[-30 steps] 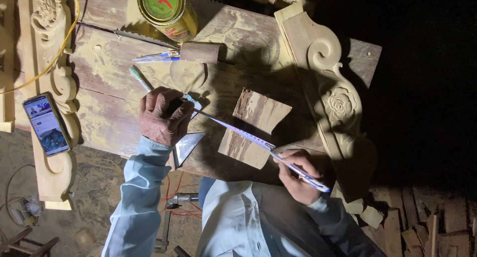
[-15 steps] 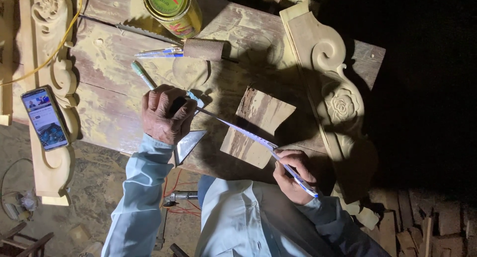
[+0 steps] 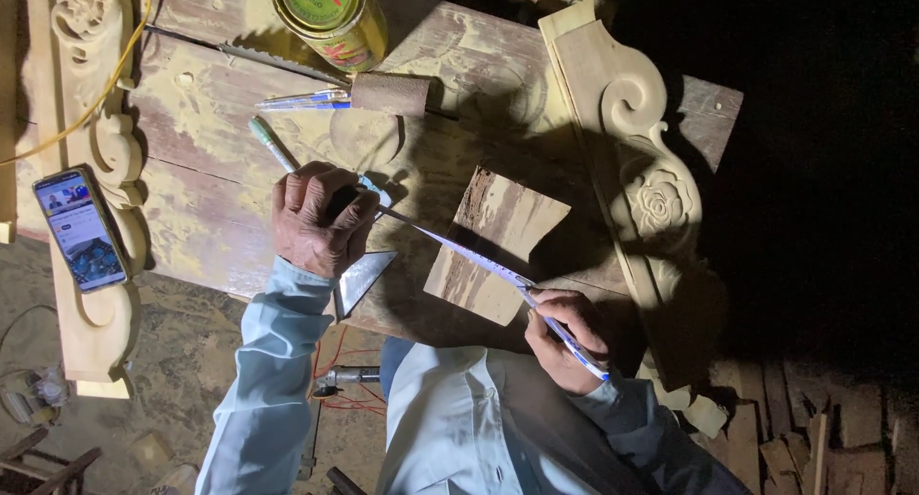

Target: Measuring and marking a wooden block using a tape measure, square, and pen in a workshop.

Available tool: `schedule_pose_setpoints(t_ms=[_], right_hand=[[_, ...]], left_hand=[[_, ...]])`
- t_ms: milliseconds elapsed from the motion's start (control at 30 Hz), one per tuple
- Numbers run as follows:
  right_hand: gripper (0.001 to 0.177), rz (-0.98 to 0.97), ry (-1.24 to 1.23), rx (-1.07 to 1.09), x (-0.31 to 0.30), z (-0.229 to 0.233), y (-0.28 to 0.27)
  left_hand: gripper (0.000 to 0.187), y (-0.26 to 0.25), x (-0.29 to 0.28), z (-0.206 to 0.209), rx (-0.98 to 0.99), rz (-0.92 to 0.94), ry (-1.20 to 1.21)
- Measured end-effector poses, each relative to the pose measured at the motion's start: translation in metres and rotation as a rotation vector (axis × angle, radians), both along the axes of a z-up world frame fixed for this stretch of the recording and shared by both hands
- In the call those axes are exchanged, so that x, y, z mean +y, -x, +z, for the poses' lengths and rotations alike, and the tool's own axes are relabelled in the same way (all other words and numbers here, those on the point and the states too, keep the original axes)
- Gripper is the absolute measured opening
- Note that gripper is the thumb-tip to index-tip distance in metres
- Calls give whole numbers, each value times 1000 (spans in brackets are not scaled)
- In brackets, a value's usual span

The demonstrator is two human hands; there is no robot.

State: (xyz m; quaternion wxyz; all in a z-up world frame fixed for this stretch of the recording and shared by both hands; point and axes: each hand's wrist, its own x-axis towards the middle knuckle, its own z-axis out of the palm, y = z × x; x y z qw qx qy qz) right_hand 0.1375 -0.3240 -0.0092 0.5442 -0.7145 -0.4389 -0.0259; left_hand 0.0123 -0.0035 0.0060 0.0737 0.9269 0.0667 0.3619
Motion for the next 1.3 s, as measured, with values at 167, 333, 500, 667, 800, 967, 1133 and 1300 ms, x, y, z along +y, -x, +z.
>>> schedule_pose_setpoints(t_ms=[167, 333, 500, 667, 800, 967, 1133, 1300], right_hand=[[8, -4, 7, 34, -2, -5, 2], [8, 6, 22, 29, -4, -8, 3], [8, 14, 3, 33, -2, -5, 1], [9, -21, 23, 40, 0, -3, 4], [14, -17, -52, 293, -15, -20, 8], [15, -11, -57, 454, -25, -49, 14], [19, -41, -28, 493, -30, -55, 15], [18, -35, -6, 458, -28, -53, 15]], left_hand=[[19, -2, 0, 2, -3, 6, -12], [21, -1, 1, 0, -14, -2, -10], [22, 1, 2, -6, -26, -16, 9], [20, 2, 1, -6, -6, -6, 9], [14, 4, -2, -14, -50, 97, 122], [13, 11, -9, -13, -271, 161, 484], [11, 29, -18, -29, -243, 224, 505], [8, 43, -28, -41, -226, 274, 582]])
